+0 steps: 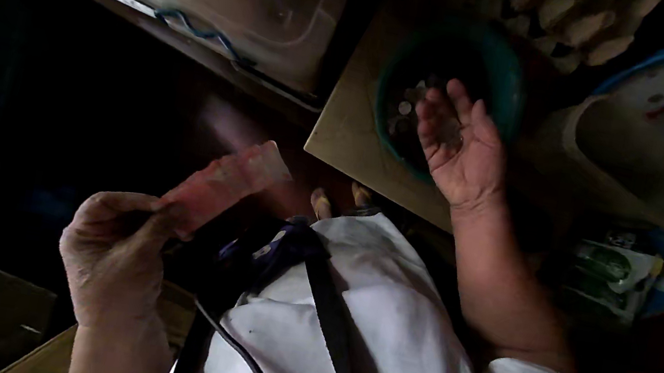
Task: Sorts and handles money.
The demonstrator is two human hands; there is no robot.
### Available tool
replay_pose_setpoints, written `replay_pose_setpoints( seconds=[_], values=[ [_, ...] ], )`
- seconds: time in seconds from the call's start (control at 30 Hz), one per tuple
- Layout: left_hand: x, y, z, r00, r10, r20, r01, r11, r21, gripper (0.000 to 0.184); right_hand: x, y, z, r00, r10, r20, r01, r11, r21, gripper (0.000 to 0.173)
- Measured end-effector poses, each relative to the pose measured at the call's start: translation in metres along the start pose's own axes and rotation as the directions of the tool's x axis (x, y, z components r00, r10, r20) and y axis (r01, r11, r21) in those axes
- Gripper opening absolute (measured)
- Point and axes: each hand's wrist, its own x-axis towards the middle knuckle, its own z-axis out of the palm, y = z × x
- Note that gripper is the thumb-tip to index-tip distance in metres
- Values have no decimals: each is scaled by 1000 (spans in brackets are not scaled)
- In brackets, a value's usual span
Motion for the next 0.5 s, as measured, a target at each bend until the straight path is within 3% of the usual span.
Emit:
replay_pose_setpoints(
  seconds=[0.1,0.27,0.4,0.5],
  values=[
    [0,1,10,999,-42,8,42,999,-24,27,-10,-8,4,982,18,190,-36,995,94,67],
    [5,-5,28,998,-22,58,25,998,-50,28,-25,-28,9,955,34,295,-50,998,44,89],
    [7,-7,41,997,-26,74,31,997,-66,27,-27,-39,8,945,50,323,-69,996,47,93],
    [5,-10,45,997,-42,71,46,998,-43,25,-24,-49,-1,972,48,230,-17,991,-133,77]
  ],
)
